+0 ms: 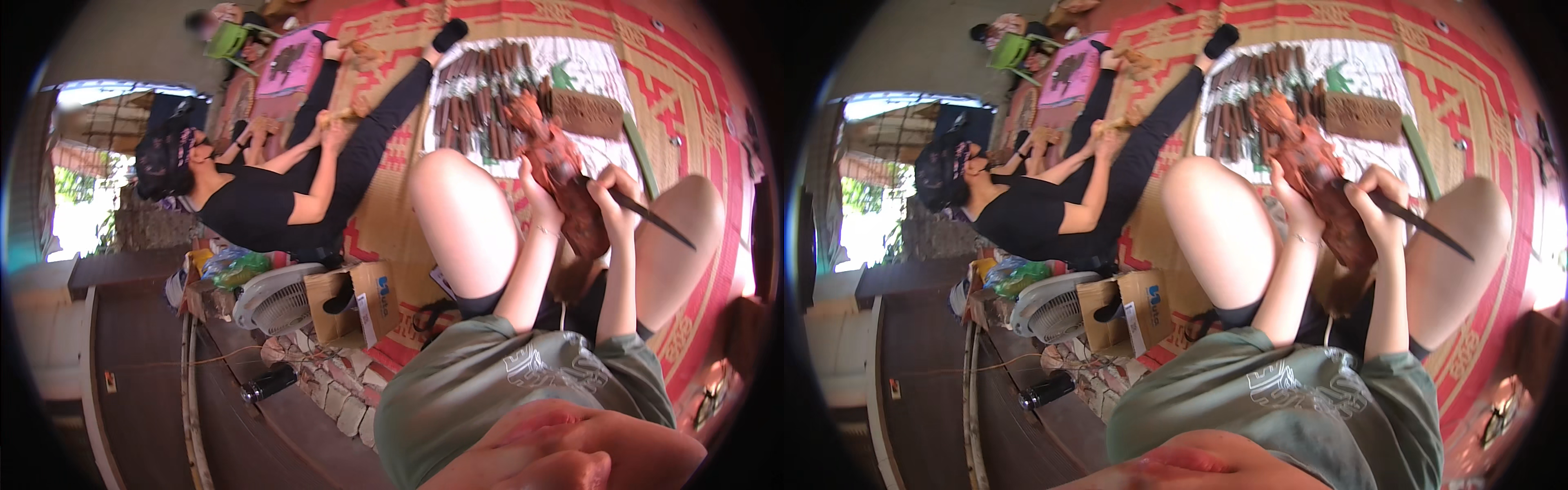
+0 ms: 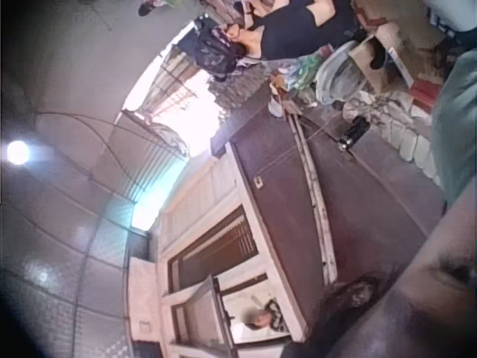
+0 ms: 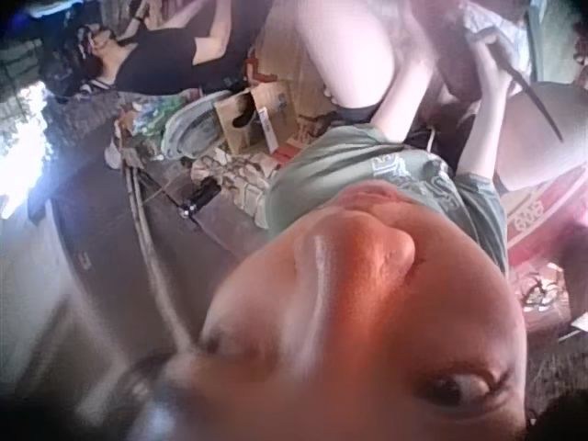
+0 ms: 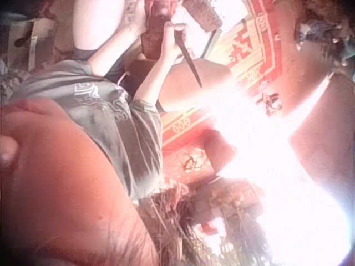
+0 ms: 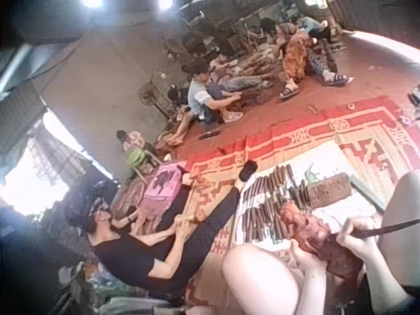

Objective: The person sits on a mat and carves a wooden figurine using a chisel and mallet. They repeatedly strike the chisel to shape the wood, rotating the piece to access different surfaces.

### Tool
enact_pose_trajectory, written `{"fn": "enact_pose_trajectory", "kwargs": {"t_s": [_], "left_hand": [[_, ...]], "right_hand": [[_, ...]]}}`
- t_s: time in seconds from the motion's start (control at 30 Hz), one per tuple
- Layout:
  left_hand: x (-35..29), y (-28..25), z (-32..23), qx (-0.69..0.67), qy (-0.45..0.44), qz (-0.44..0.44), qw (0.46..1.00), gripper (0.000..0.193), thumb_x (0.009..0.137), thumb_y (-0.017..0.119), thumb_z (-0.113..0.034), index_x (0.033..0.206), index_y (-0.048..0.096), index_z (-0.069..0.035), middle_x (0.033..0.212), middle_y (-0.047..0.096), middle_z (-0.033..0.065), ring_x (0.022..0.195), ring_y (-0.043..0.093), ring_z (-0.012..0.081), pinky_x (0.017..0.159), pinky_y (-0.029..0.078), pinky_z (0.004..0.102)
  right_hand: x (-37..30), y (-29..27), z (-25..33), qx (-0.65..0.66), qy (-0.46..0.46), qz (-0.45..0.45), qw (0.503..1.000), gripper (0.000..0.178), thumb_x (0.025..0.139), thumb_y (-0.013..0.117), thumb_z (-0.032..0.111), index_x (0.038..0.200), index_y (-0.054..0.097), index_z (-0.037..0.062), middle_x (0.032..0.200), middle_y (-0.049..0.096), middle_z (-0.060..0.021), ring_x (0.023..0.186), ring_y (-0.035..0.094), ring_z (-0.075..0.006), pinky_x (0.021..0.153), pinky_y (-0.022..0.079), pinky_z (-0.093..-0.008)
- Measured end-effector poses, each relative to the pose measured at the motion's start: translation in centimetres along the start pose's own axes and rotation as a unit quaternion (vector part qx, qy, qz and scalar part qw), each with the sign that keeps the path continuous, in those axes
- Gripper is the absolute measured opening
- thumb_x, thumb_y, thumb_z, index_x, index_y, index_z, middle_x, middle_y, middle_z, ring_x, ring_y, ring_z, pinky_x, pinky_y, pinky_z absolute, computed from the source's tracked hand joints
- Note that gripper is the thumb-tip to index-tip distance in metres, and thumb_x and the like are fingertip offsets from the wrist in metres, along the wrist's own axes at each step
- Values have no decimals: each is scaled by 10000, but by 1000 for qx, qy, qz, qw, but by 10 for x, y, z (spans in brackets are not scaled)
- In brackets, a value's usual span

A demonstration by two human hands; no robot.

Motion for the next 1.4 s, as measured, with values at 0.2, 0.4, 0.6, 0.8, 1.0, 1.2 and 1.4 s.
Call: {"fn": "enact_pose_trajectory", "kwargs": {"t_s": [0.2,0.4,0.6,0.8,1.0,1.2,1.4], "left_hand": [[1,0,3,21,8,-7,1000,755,853,281,-622,1231,439,12,1040,594,179,865,607,285,791,494,388],[7,-4,14,-18,6,-7,1000,742,854,278,-626,1228,450,-9,1038,594,188,848,609,301,766,506,407],[6,-7,16,-4,-5,-24,1000,755,856,282,-628,1269,409,-8,1075,573,206,866,599,329,783,501,420],[5,-6,10,32,1,-87,996,771,866,261,-636,1285,386,0,1121,557,207,977,570,323,871,467,430],[5,-8,10,6,-4,-71,997,765,846,292,-643,1253,423,-9,1044,577,208,906,585,322,808,491,423],[4,-4,8,8,9,-97,995,774,842,293,-654,1268,405,-18,1078,558,214,922,574,328,798,489,428],[7,-4,2,19,23,-50,998,794,825,326,-673,1283,383,-27,1104,537,219,930,565,337,824,479,436]], "right_hand": [[3,16,2,-14,35,-15,999,129,742,667,37,678,557,14,650,549,22,615,453,-37,569,358,-195],[4,2,-1,14,123,14,992,132,733,673,52,676,559,17,618,540,27,597,450,-26,550,360,-194],[4,2,5,-46,159,89,982,96,696,667,52,671,582,13,624,559,11,592,490,-31,530,378,-196],[12,13,25,-4,130,85,988,103,698,686,52,739,604,6,699,614,-33,669,561,-85,609,451,-236],[8,3,31,-149,129,208,958,102,687,678,74,740,629,2,665,629,-49,622,588,-116,595,470,-250],[12,9,28,-61,54,106,991,114,647,717,72,694,642,-1,795,625,-93,781,603,-205,720,474,-294],[12,2,31,-74,62,111,989,131,622,736,54,710,661,-7,800,634,-101,787,611,-201,732,479,-299]]}}
Point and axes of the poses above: each hand's wrist, its own x-axis towards the middle knuckle, its own y-axis out of the palm, z = x × y, the point moved 4 cm from there along x, towards the middle knuckle
